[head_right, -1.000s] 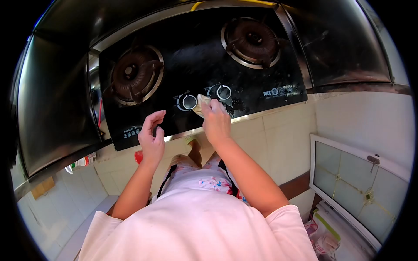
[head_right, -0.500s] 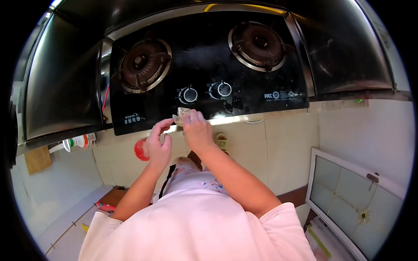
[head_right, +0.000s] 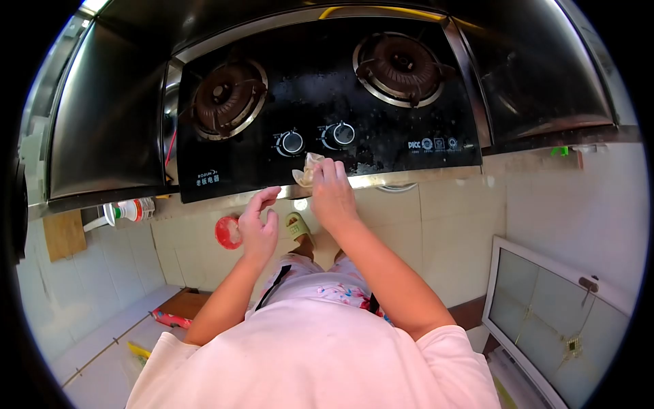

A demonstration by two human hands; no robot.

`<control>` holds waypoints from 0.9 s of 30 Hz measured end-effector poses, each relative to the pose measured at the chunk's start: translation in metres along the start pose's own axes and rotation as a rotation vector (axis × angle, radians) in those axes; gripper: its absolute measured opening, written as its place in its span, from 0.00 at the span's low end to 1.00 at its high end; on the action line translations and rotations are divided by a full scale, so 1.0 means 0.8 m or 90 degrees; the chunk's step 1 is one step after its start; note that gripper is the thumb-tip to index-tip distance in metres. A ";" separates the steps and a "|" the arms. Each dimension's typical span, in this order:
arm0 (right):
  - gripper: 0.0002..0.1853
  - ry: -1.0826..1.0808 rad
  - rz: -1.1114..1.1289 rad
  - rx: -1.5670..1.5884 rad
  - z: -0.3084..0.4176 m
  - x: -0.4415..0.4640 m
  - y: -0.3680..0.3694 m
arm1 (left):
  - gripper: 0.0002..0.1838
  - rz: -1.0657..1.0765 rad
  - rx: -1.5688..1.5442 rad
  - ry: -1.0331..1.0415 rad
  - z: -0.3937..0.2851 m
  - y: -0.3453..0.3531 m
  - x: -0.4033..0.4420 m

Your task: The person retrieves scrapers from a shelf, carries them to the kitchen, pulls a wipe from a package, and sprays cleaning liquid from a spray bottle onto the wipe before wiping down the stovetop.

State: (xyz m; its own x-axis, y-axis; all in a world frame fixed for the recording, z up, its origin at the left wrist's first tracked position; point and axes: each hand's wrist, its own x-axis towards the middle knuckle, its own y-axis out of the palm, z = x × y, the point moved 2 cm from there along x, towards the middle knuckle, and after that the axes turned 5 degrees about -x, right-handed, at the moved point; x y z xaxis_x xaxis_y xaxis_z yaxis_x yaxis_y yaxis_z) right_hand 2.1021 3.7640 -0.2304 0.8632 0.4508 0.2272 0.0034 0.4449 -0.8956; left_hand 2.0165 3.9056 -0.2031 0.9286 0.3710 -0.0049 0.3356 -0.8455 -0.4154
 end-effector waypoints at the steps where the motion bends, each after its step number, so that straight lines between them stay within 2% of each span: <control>1: 0.19 -0.010 0.010 -0.003 0.005 0.001 0.003 | 0.22 -0.001 -0.002 0.002 0.002 -0.007 0.002; 5: 0.21 -0.071 -0.003 -0.084 0.039 0.011 0.009 | 0.22 0.000 0.020 0.015 0.016 -0.038 0.003; 9: 0.22 -0.050 0.000 -0.067 0.039 0.011 0.018 | 0.20 0.028 0.037 0.056 0.025 -0.055 0.011; 11: 0.19 0.050 0.006 0.072 0.039 0.005 0.013 | 0.17 0.036 0.011 0.074 0.031 -0.057 0.017; 12: 0.19 0.047 0.004 0.068 0.039 0.007 0.010 | 0.17 0.034 0.008 0.077 0.028 -0.059 0.020; 14: 0.12 0.338 0.102 0.409 0.032 0.006 0.010 | 0.15 0.074 -0.044 0.002 0.024 -0.060 0.027; 15: 0.12 0.335 0.098 0.408 0.032 0.008 0.004 | 0.15 0.073 -0.045 0.008 0.022 -0.060 0.031; 17: 0.09 0.442 0.143 0.608 0.029 0.010 -0.004 | 0.17 0.098 -0.061 -0.001 0.018 -0.055 0.038; 18: 0.07 0.472 0.157 0.684 0.033 0.014 -0.016 | 0.27 0.153 -0.064 -0.012 0.015 -0.056 0.042; 19: 0.07 0.473 0.153 0.682 0.032 0.015 -0.018 | 0.27 0.156 -0.066 -0.009 0.010 -0.054 0.043; 22: 0.06 0.476 0.103 0.709 0.029 0.020 -0.021 | 0.43 0.203 -0.002 0.101 -0.005 -0.044 0.041; 23: 0.06 0.452 0.100 0.685 0.031 0.021 -0.023 | 0.43 0.203 -0.003 0.102 -0.008 -0.035 0.039; 25: 0.06 0.426 0.098 0.660 0.039 0.028 -0.032 | 0.40 0.116 -0.008 0.116 -0.018 -0.017 0.037; 26: 0.07 0.399 0.094 0.578 0.044 0.033 -0.043 | 0.33 0.076 0.003 0.127 -0.021 -0.010 0.039; 27: 0.08 0.370 0.090 0.497 0.050 0.039 -0.052 | 0.33 0.074 0.003 0.127 -0.026 -0.011 0.044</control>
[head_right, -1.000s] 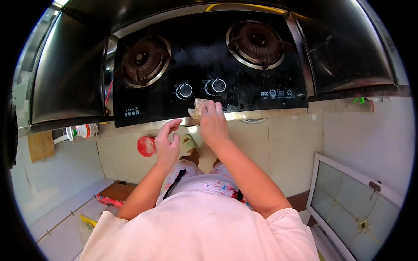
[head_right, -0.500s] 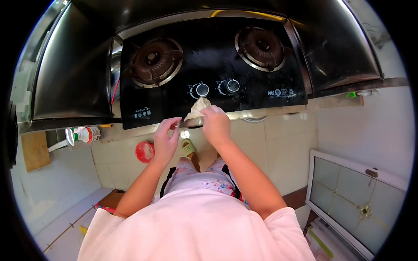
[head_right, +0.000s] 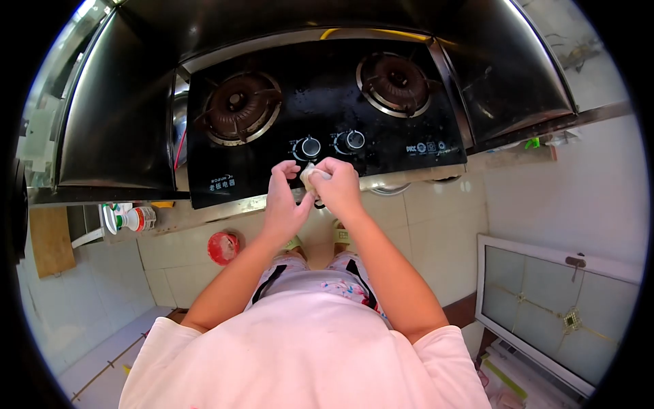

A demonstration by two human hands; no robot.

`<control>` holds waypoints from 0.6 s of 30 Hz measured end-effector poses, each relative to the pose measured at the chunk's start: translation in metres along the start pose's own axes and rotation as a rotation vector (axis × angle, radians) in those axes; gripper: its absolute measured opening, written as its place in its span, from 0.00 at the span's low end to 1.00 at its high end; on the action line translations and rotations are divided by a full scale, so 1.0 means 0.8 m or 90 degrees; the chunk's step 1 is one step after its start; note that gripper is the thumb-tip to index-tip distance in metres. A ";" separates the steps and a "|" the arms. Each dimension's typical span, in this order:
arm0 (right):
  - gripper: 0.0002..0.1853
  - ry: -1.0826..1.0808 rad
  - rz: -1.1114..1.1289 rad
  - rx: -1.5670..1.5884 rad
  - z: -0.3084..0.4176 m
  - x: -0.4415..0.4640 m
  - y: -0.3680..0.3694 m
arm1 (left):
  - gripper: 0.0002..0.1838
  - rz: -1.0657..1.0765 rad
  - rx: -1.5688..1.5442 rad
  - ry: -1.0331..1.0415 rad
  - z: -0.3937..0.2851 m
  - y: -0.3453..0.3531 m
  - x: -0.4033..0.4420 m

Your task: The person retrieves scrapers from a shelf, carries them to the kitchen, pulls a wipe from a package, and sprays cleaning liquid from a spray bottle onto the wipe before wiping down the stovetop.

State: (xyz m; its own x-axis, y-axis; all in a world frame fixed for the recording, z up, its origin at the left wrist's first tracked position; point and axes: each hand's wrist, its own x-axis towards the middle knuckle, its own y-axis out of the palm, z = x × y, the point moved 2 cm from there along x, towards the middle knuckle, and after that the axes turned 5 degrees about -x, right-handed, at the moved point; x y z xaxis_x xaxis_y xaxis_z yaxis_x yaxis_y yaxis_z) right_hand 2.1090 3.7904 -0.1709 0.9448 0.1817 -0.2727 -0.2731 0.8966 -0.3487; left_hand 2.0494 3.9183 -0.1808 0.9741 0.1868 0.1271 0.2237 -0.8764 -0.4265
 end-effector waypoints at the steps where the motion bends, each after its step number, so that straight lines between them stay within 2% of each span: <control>1: 0.08 -0.003 0.001 0.000 0.007 0.003 0.000 | 0.30 -0.016 -0.022 -0.010 -0.004 -0.003 0.006; 3: 0.11 -0.094 -0.022 -0.072 0.023 0.013 0.001 | 0.24 -0.038 -0.016 0.008 -0.009 -0.017 0.018; 4: 0.11 -0.097 -0.019 -0.069 0.031 0.018 0.003 | 0.24 -0.042 -0.011 0.009 -0.010 -0.027 0.023; 7: 0.13 -0.056 0.071 0.008 0.044 0.038 0.016 | 0.24 0.025 -0.097 -0.082 -0.025 -0.058 0.032; 8: 0.13 -0.059 0.076 0.010 0.049 0.042 0.018 | 0.24 0.020 -0.093 -0.082 -0.023 -0.064 0.034; 10: 0.12 -0.004 0.175 0.134 0.066 0.045 0.023 | 0.23 0.003 -0.001 -0.029 -0.019 -0.074 0.042; 11: 0.12 -0.002 0.183 0.141 0.072 0.047 0.025 | 0.18 -0.038 0.004 -0.021 -0.015 -0.078 0.048; 12: 0.12 -0.005 0.188 0.140 0.075 0.050 0.027 | 0.18 -0.044 0.006 -0.021 -0.006 -0.085 0.053; 14: 0.11 0.005 0.171 0.127 0.080 0.058 0.029 | 0.12 -0.081 -0.032 0.012 0.012 -0.104 0.062; 15: 0.10 0.016 0.177 0.153 0.082 0.060 0.031 | 0.07 -0.139 -0.024 0.018 -0.002 -0.114 0.063; 18: 0.10 0.042 0.211 0.176 0.080 0.065 0.046 | 0.17 -0.068 0.055 0.065 -0.021 -0.113 0.054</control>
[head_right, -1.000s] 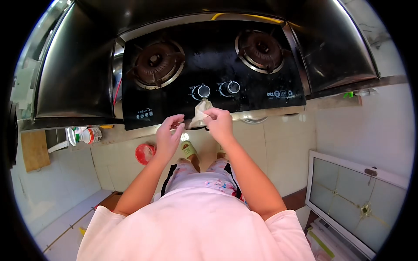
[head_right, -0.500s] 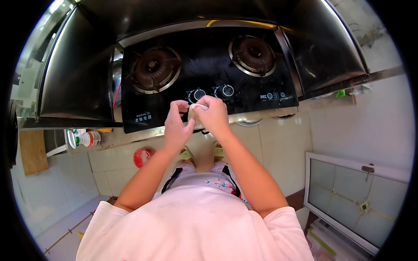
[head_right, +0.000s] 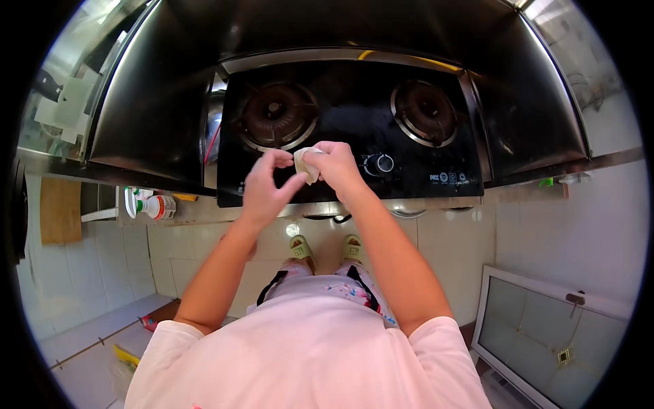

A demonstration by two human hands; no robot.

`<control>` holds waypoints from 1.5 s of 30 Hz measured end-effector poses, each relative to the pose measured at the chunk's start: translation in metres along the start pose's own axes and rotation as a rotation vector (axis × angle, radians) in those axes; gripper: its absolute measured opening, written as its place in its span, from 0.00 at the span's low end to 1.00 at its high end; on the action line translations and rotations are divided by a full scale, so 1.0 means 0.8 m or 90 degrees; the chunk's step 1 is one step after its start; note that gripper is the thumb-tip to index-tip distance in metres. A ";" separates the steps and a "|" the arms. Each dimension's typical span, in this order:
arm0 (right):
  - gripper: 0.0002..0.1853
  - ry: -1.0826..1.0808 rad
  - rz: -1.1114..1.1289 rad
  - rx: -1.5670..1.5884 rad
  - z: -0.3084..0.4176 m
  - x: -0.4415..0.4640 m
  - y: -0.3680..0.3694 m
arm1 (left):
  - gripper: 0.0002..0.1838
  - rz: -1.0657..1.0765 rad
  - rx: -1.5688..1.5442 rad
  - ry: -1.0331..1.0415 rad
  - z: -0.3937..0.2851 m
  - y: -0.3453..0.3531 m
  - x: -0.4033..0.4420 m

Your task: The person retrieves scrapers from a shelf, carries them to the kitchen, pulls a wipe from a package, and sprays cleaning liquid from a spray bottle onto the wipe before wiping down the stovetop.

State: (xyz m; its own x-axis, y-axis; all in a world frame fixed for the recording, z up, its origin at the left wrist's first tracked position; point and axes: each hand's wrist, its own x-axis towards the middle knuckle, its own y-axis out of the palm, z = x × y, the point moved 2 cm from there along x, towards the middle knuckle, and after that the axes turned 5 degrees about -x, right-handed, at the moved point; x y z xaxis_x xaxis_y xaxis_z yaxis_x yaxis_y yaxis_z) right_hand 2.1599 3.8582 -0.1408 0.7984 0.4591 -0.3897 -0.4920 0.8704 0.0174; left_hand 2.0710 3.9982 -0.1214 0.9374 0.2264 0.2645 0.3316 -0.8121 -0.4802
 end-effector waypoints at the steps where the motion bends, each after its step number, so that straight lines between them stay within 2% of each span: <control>1: 0.10 0.001 0.016 -0.002 -0.001 0.002 0.005 | 0.20 0.026 0.047 -0.012 0.007 0.008 -0.002; 6: 0.08 -0.009 -0.007 -0.062 0.002 0.003 0.003 | 0.08 0.011 0.010 -0.079 0.032 -0.005 0.007; 8: 0.06 0.077 0.001 -0.149 0.003 0.007 -0.003 | 0.05 0.025 -0.114 -0.128 0.064 -0.013 0.012; 10: 0.05 0.066 -0.047 -0.195 0.003 0.011 -0.003 | 0.05 0.048 -0.204 -0.192 0.071 -0.028 0.019; 12: 0.05 -0.027 -0.053 -0.099 0.001 0.012 0.002 | 0.05 0.058 -0.228 -0.178 0.066 -0.038 0.026; 13: 0.05 -0.027 -0.052 -0.099 0.001 0.009 0.005 | 0.05 0.042 -0.242 -0.122 0.052 -0.047 0.031; 15: 0.05 -0.205 -0.093 -0.149 0.010 0.003 0.009 | 0.05 0.024 -0.226 0.001 0.031 -0.060 0.034; 16: 0.05 -0.206 -0.092 -0.148 -0.006 0.007 0.011 | 0.05 0.023 -0.225 0.001 0.035 -0.063 0.028; 18: 0.05 -0.313 -0.069 -0.130 -0.050 0.017 0.016 | 0.04 0.135 -0.129 -0.005 0.053 -0.060 0.009; 19: 0.08 -0.237 -0.048 -0.309 -0.056 0.010 0.014 | 0.04 0.175 -0.069 -0.026 0.063 -0.055 -0.003; 20: 0.10 -0.159 -0.043 -0.317 -0.071 0.006 0.018 | 0.05 0.179 -0.017 -0.019 0.080 -0.047 -0.017; 22: 0.07 -0.096 -0.025 -0.371 -0.100 0.005 0.022 | 0.04 0.197 -0.077 -0.133 0.091 -0.036 -0.038; 24: 0.06 -0.142 -0.028 -0.370 -0.111 -0.003 0.026 | 0.05 0.171 -0.059 -0.155 0.096 -0.029 -0.049; 26: 0.05 -0.097 -0.070 -0.408 -0.109 -0.008 0.030 | 0.06 0.130 -0.067 -0.219 0.103 -0.027 -0.050; 27: 0.05 -0.019 -0.082 -0.395 -0.102 -0.011 0.033 | 0.06 0.130 -0.068 -0.221 0.104 -0.024 -0.046; 28: 0.05 -0.017 -0.081 -0.395 -0.098 -0.011 0.036 | 0.06 0.104 -0.069 -0.248 0.106 -0.022 -0.038; 30: 0.07 0.016 -0.167 -0.410 -0.093 -0.008 0.039 | 0.07 0.079 -0.069 -0.275 0.111 -0.012 -0.026; 32: 0.08 0.046 -0.193 -0.410 -0.102 0.002 0.041 | 0.08 -0.104 -0.036 -0.126 0.111 -0.007 -0.017; 33: 0.09 0.076 -0.219 -0.411 -0.106 0.007 0.041 | 0.12 -0.174 0.060 -0.040 0.105 -0.009 -0.017; 34: 0.09 0.076 -0.220 -0.411 -0.110 0.011 0.041 | 0.12 -0.173 0.060 -0.039 0.107 -0.010 -0.022; 36: 0.10 0.094 -0.210 -0.441 -0.108 0.013 0.044 | 0.16 -0.031 0.120 0.159 0.107 -0.007 -0.038; 37: 0.10 0.096 -0.212 -0.439 -0.102 0.009 0.046 | 0.19 0.068 0.127 0.155 0.108 -0.001 -0.045; 40: 0.12 0.041 -0.249 -0.511 -0.085 -0.005 0.047 | 0.19 0.116 0.197 0.133 0.108 0.011 -0.050; 42: 0.18 -0.186 -0.321 -0.570 -0.080 -0.020 0.047 | 0.19 0.129 0.212 0.132 0.115 0.020 -0.047; 43: 0.18 -0.185 -0.322 -0.572 -0.083 -0.024 0.045 | 0.17 0.117 0.248 0.167 0.121 0.024 -0.044; 45: 0.23 -0.363 -0.283 -0.622 -0.085 -0.030 0.049 | 0.15 0.105 0.285 0.201 0.123 0.026 -0.038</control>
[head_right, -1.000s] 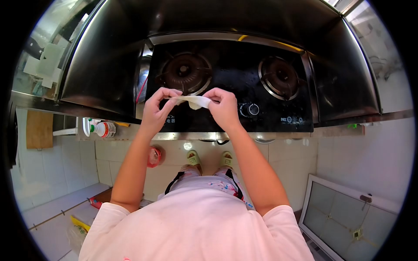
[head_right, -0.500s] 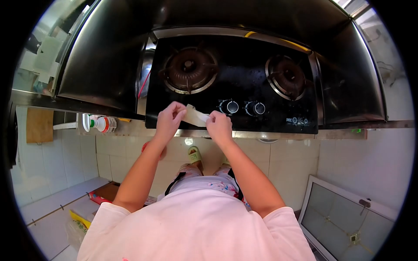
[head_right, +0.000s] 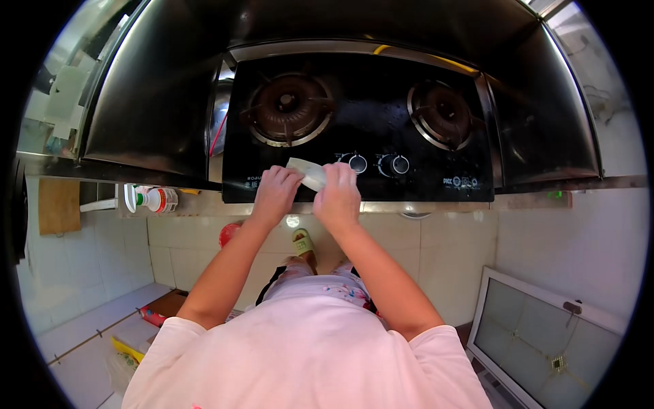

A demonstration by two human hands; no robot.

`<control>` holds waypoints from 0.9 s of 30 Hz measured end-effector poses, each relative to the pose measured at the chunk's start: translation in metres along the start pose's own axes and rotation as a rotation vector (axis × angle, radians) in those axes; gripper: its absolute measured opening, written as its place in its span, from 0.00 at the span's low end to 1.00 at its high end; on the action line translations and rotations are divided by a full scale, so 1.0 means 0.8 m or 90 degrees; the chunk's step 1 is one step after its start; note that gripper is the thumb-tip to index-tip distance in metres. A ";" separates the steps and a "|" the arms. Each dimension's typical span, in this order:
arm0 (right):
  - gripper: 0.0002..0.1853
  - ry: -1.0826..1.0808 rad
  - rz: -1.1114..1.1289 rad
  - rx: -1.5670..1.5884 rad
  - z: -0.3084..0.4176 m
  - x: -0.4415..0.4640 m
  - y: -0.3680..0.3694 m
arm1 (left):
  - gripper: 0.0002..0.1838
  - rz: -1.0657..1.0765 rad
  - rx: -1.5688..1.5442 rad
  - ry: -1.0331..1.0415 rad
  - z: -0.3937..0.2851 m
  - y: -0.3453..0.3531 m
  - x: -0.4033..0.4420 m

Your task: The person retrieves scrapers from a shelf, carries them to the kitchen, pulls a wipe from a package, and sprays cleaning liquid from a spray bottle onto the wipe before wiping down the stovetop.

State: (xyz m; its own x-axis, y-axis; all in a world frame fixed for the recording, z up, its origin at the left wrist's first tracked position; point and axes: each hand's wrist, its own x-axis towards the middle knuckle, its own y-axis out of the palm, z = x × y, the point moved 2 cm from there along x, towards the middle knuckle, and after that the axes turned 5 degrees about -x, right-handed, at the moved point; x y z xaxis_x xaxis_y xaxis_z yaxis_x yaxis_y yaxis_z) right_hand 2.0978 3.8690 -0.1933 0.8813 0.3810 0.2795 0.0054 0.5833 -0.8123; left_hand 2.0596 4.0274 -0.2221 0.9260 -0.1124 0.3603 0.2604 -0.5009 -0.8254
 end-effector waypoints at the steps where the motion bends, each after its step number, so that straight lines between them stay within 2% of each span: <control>1: 0.23 0.001 -0.001 -0.001 0.000 -0.001 0.000 | 0.13 -0.009 -0.002 0.001 0.000 -0.003 0.004; 3: 0.26 -0.059 0.035 0.018 0.006 -0.004 0.003 | 0.12 -0.015 -0.005 0.006 -0.007 -0.014 0.011; 4: 0.22 -0.049 -0.017 0.030 0.006 -0.003 0.005 | 0.09 0.014 -0.081 -0.073 -0.013 -0.025 0.017; 5: 0.22 -0.047 -0.018 0.031 0.002 0.000 0.008 | 0.06 0.044 -0.156 -0.153 -0.017 -0.036 0.022; 6: 0.17 0.038 0.043 0.116 -0.007 0.004 0.013 | 0.06 0.045 -0.154 -0.153 -0.020 -0.049 0.026; 7: 0.12 0.123 0.104 0.201 -0.014 0.006 0.021 | 0.07 0.103 -0.273 -0.292 -0.018 -0.058 0.029; 8: 0.06 0.231 0.093 0.479 -0.017 0.007 0.031 | 0.07 0.161 -0.393 -0.432 -0.013 -0.061 0.027; 9: 0.06 0.231 0.092 0.480 -0.022 0.011 0.032 | 0.07 0.161 -0.392 -0.431 -0.003 -0.056 0.021; 11: 0.04 0.333 0.205 0.679 -0.031 0.013 0.034 | 0.08 0.095 -0.645 -0.414 0.020 -0.037 0.005; 12: 0.06 0.353 0.237 0.717 -0.025 0.015 0.029 | 0.09 0.054 -0.697 -0.425 0.012 -0.037 0.005; 13: 0.06 0.352 0.237 0.717 -0.025 0.014 0.031 | 0.09 0.054 -0.697 -0.424 0.010 -0.041 0.003; 15: 0.07 0.386 0.199 0.742 -0.020 0.014 0.031 | 0.10 0.189 -0.678 -0.471 0.005 -0.045 -0.002; 16: 0.07 0.386 0.199 0.742 -0.016 0.014 0.027 | 0.10 0.189 -0.678 -0.471 0.006 -0.039 -0.006; 18: 0.13 0.340 0.034 0.302 -0.009 0.013 0.003 | 0.09 0.071 -0.694 -0.515 0.010 -0.029 -0.011; 19: 0.13 0.340 0.034 0.301 -0.003 0.012 -0.003 | 0.09 0.071 -0.695 -0.515 0.009 -0.026 -0.013; 22: 0.22 0.298 0.192 0.291 0.011 0.006 0.003 | 0.09 0.016 -0.756 -0.578 0.006 -0.022 -0.020; 27: 0.26 0.366 0.199 0.421 0.009 -0.006 0.029 | 0.08 0.027 -0.784 -0.565 0.000 -0.019 -0.023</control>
State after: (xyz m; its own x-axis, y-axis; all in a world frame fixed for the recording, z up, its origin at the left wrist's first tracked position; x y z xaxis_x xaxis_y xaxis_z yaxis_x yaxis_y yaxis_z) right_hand 2.0906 3.8859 -0.2097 0.8969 0.2787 -0.3435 -0.3862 0.8719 -0.3010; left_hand 2.0384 4.0370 -0.2165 0.9032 0.1676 -0.3952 0.2625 -0.9441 0.1995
